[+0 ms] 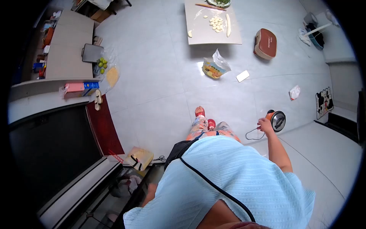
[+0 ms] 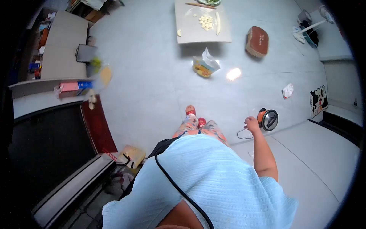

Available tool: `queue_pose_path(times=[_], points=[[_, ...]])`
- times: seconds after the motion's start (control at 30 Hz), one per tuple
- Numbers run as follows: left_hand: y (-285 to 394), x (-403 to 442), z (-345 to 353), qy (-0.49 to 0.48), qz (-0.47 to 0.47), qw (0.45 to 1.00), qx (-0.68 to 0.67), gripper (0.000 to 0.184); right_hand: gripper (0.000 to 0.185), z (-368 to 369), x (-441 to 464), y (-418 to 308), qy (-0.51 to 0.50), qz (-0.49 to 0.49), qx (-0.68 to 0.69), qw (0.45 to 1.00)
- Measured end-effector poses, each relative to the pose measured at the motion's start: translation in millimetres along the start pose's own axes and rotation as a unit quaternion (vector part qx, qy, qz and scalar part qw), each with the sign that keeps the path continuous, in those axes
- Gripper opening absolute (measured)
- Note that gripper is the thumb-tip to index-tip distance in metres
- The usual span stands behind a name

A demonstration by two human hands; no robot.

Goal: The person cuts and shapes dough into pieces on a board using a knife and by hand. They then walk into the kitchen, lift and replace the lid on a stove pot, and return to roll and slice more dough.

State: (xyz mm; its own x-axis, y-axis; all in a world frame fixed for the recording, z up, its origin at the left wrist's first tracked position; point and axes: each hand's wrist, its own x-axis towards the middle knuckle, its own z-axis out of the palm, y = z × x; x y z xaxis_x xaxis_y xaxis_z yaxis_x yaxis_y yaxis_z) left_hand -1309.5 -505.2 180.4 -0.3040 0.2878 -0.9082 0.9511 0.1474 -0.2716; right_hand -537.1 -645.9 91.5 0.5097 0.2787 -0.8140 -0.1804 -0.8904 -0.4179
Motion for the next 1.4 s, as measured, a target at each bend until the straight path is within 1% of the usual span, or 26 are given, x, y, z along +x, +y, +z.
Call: queue_pose_path(times=[0.07, 0.17, 0.23, 0.3, 0.33, 0.37, 0.4, 0.5, 0.53, 0.63, 0.67, 0.7, 0.73, 0.77, 0.8, 0.83, 0.87, 0.93, 1.0, 1.03, 1.13, 1.17, 1.23, 1.27, 1.33, 1.4], points=[[37.6, 30.4, -49.6, 0.031, 0.045, 0.998, -0.022, 0.026, 0.029, -8.8, -5.7, -11.9, 0.018, -0.002, 0.052, 0.998], [103.0, 54.0, -120.8, 0.079, 0.103, 0.988, -0.077, 0.028, 0.028, -23.3, -14.6, -14.1, 0.031, -0.004, 0.083, 0.996], [153.1, 54.9, -162.8, 0.105, 0.132, 0.978, -0.125, 0.03, 0.027, -31.6, -9.6, 0.8, 0.043, 0.0, 0.073, 0.996], [208.9, 38.0, -189.2, 0.14, 0.157, 0.956, -0.207, 0.03, 0.025, -42.1, -7.8, 22.6, 0.048, 0.042, 0.102, 0.993], [235.2, 31.5, -201.4, 0.141, 0.159, 0.956, -0.2, 0.03, 0.025, -47.7, -4.6, 36.8, 0.053, 0.049, 0.111, 0.991], [261.8, 24.9, -209.4, 0.135, 0.167, 0.949, -0.232, 0.028, 0.025, -54.2, 0.3, 52.4, 0.055, 0.053, 0.115, 0.99], [285.6, 19.0, -212.9, 0.13, 0.174, 0.94, -0.264, 0.028, 0.025, -60.9, 5.9, 67.3, 0.052, 0.077, 0.109, 0.99], [354.8, -0.7, -211.8, 0.134, 0.173, 0.936, -0.276, 0.027, 0.025, -99.9, 33.0, 96.2, 0.033, 0.116, 0.099, 0.988], [376.7, -10.1, -203.8, 0.138, 0.171, 0.935, -0.278, 0.027, 0.025, -118.7, 45.0, 103.8, 0.015, 0.135, 0.093, 0.986], [442.1, -43.4, -173.5, 0.145, 0.137, 0.94, -0.276, 0.027, 0.024, -191.9, 82.9, 106.2, 0.016, 0.138, 0.111, 0.984], [460.2, -58.7, -158.5, 0.134, 0.124, 0.947, -0.264, 0.026, 0.023, -218.7, 93.9, 106.0, 0.032, 0.116, 0.127, 0.985], [480.7, -71.7, -146.5, 0.123, 0.114, 0.952, -0.254, 0.025, 0.023, -248.6, 106.8, 104.2, 0.027, 0.112, 0.123, 0.986], [504.9, -82.0, -140.1, 0.127, 0.114, 0.95, -0.261, 0.025, 0.024, -280.4, 124.0, 98.9, 0.027, 0.101, 0.137, 0.985], [525.1, -92.6, -134.4, 0.129, 0.118, 0.956, -0.234, 0.024, 0.024, -306.9, 137.0, 90.6, 0.028, 0.093, 0.15, 0.984], [535.8, -103.6, -124.4, 0.126, 0.117, 0.963, -0.206, 0.023, 0.026, -330.3, 150.8, 90.0, 0.063, 0.069, 0.153, 0.984], [548.3, -111.9, -117.8, 0.125, 0.11, 0.963, -0.21, 0.023, 0.026, -357.2, 165.4, 88.8, 0.058, 0.069, 0.147, 0.985], [563.8, -117.3, -117.0, 0.137, 0.122, 0.958, -0.22, 0.022, 0.027, -383.1, 182.1, 85.2, 0.074, 0.053, 0.136, 0.987], [586.7, -124.0, -117.5, 0.154, 0.139, 0.945, -0.251, 0.02, 0.027, -414.9, 206.6, 65.2, 0.082, 0.034, 0.122, 0.988], [603.4, -132.0, -121.2, 0.161, 0.139, 0.941, -0.263, 0.02, 0.028, -436.7, 223.4, 37.5, 0.118, 0.068, 0.172, 0.976], [614.7, -134.9, -123.3, 0.166, 0.143, 0.938, -0.27, 0.02, 0.028, -442.2, 233.0, 22.8, 0.116, 0.065, 0.168, 0.977], [650.8, -147.0, -129.2, 0.168, 0.131, 0.941, -0.264, 0.019, 0.028, -450.8, 256.0, -16.6, 0.067, 0.034, 0.148, 0.986], [662.5, -146.0, -129.9, 0.164, 0.128, 0.941, -0.267, 0.019, 0.028, -451.4, 269.0, -23.0, 0.068, 0.035, 0.143, 0.987], [688.4, -135.8, -133.1, 0.168, 0.139, 0.934, -0.284, 0.019, 0.025, -448.5, 306.3, -35.3, 0.032, -0.04, 0.105, 0.993], [705.0, -131.5, -136.3, 0.166, 0.141, 0.932, -0.291, 0.019, 0.025, -453.2, 319.7, -50.5, 0.034, -0.045, 0.099, 0.993], [737.6, -122.9, -142.9, 0.153, 0.133, 0.925, -0.321, 0.019, 0.021, -464.1, 343.9, -84.1, 0.015, -0.076, 0.041, 0.996], [770.7, -107.6, -153.4, 0.148, 0.131, 0.927, -0.319, 0.02, 0.02, -479.4, 363.0, -124.1, 0.014, -0.083, 0.032, 0.996]])
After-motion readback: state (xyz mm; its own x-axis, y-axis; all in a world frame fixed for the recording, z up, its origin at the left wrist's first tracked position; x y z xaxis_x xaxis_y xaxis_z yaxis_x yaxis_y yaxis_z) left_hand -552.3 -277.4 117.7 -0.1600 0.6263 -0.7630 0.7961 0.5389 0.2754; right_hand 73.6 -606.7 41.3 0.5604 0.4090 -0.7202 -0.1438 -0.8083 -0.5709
